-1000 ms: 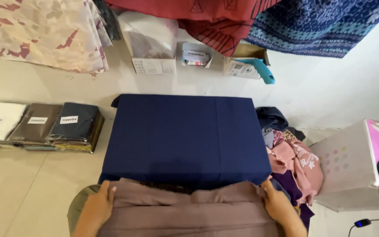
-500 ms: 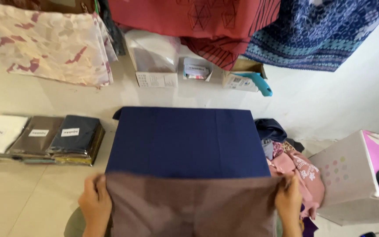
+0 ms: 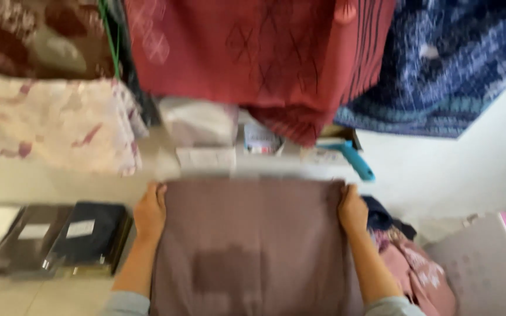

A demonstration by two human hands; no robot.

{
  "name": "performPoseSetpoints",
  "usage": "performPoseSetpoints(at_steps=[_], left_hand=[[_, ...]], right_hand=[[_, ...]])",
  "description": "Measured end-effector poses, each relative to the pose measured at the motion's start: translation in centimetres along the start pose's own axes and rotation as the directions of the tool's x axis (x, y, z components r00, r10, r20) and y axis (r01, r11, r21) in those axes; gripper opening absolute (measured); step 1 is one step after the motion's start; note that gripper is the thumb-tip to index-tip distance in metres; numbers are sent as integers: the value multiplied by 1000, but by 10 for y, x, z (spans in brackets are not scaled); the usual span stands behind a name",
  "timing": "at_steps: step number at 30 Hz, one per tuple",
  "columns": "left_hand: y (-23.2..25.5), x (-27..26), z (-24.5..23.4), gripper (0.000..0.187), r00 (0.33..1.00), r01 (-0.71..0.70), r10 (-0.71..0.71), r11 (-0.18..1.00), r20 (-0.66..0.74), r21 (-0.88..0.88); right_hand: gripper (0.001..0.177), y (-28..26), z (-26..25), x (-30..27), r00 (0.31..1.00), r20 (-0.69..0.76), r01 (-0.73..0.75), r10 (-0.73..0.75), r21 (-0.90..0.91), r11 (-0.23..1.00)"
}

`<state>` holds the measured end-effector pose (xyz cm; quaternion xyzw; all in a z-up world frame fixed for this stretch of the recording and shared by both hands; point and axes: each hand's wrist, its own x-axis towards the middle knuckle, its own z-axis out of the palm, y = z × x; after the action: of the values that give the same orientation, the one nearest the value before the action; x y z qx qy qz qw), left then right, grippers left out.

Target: Cleaning fabric with a lint roller and folding it into a square shape.

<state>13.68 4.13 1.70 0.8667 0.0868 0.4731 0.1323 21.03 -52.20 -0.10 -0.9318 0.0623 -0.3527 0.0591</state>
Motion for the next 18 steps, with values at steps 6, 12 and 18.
performPoseSetpoints(at_steps=[6,12,18], left_hand=[[-9,-38,60,33,829,204,-316,939,461,278],[3,-29,41,39,812,282,-377,922,446,267],[24,-12,18,58,756,270,-410,905,510,328]], right_hand=[[30,-9,40,-7,913,399,-73,87,-50,996],[28,-28,5,1,918,341,-228,201,41,973],[43,-30,-8,1,979,120,-189,164,241,952]])
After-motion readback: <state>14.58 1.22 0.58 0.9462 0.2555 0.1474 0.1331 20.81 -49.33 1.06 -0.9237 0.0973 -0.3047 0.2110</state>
